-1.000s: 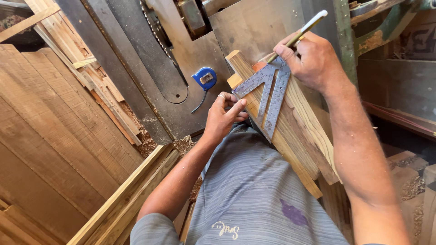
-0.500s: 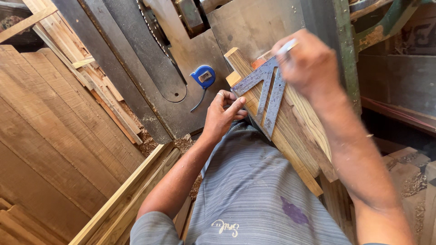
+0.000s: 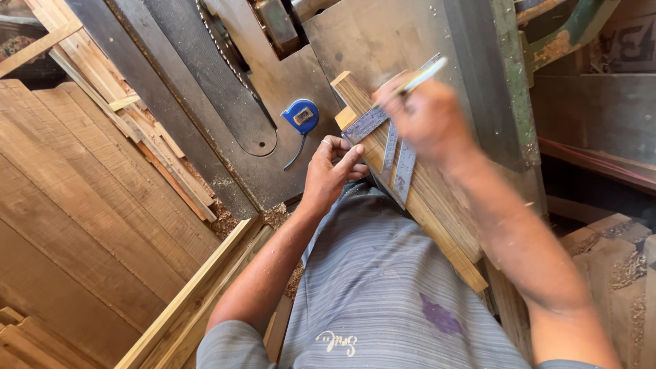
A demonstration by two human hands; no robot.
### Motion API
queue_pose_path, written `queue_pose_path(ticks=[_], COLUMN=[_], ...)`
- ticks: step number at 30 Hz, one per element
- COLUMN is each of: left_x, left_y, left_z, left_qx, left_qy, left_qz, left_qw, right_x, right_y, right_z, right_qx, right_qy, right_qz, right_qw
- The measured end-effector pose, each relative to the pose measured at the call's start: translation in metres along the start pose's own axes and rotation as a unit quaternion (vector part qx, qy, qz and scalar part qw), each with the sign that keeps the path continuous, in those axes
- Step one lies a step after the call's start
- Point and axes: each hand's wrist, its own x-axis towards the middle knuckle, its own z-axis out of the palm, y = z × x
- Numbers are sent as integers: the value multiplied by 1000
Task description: The person uses a speed square and pencil to mark lines on several wooden planks. They repeatedly position the square, draw lines, and rotate the planks to mark multiple pieces in a workshop setting.
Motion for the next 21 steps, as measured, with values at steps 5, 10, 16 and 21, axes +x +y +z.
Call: queue_pose_path(ticks=[5,10,16,21], left_x=[-4,-5,3,4], left_y=[11,8,-1,-5], left_z=[3,4,-2,-7], left_qx=[7,27,-5,2], left_qy=[-1,15,-15,-59], left_qz=[2,5,23,44], left_qw=[1000,1000,1000,997], right_x=[6,-18,-81,-179], right_y=[38,42,47,71], right_z=[-36,-40,-31,-6], right_qx=[-46,29,191,238], right_qy=[73,142,237,355], right_qz=[57,16,79,142], right_qw=[995,989,949,893])
